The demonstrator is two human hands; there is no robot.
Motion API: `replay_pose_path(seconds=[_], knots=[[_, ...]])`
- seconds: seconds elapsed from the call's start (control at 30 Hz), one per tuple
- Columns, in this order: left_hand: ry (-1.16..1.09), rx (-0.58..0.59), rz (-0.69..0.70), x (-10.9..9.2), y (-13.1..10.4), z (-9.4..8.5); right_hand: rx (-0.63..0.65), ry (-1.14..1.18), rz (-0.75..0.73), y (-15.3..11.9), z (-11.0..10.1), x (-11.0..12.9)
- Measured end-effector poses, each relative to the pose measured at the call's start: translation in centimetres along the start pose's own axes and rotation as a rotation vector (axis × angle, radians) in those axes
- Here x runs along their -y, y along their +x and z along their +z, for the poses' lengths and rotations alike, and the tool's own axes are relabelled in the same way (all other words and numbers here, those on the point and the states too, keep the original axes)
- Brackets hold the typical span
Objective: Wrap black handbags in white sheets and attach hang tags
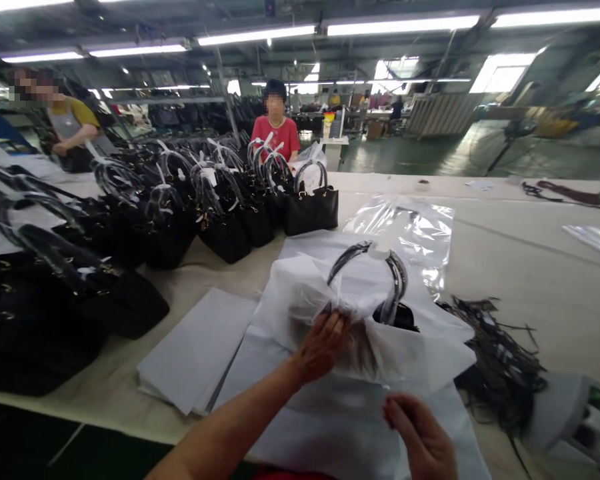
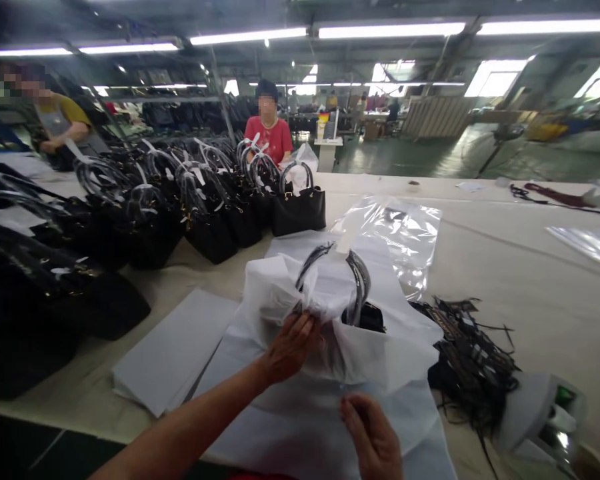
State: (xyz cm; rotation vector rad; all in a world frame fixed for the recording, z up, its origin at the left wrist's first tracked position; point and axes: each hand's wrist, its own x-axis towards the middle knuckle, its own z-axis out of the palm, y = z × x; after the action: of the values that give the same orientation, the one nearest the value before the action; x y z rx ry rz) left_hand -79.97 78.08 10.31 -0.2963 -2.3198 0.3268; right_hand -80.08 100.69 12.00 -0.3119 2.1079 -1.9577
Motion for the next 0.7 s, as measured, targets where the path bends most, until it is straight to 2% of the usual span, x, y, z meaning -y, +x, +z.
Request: replay_pose_path(seconds=[0.07,0.13,0.23,0.37,0.5,0.6,0.7], knots=[[-0.028,-0.005,0.026,0.4,-0.1,0.0,0.038,0.122,-0.072,2.2,4.6,2.1],[-0.062,-0.014,0.055,0.9,-0.3,-0.2,0.011,0.145,-0.085,4.5,8.0,3.4],[-0.113,-0.046,0.079,1.7,-0.4,-0.3,-0.107,0.068,-0.01,7.3,10.6,3.5],[-0.167,-0.086,0.108,2.5,-0.5,-0.4,-0.233,-0.138,0.012,8.8,11.4,2.2],[-0.188,-0.078,0.127,3.2,-0.4,0.0,-0.282,-0.375,0.032,9.4,11.7,2.3],[-0.182,-0.083,0.143,3.6,-0.1,0.1,-0.307,-0.424,0.054,9.9,12.0,3.0],[-0.152,-0.099,0.159,3.9,-0.1,-0.6,-0.307,-0.464,-0.027,9.8,11.6,3.2]])
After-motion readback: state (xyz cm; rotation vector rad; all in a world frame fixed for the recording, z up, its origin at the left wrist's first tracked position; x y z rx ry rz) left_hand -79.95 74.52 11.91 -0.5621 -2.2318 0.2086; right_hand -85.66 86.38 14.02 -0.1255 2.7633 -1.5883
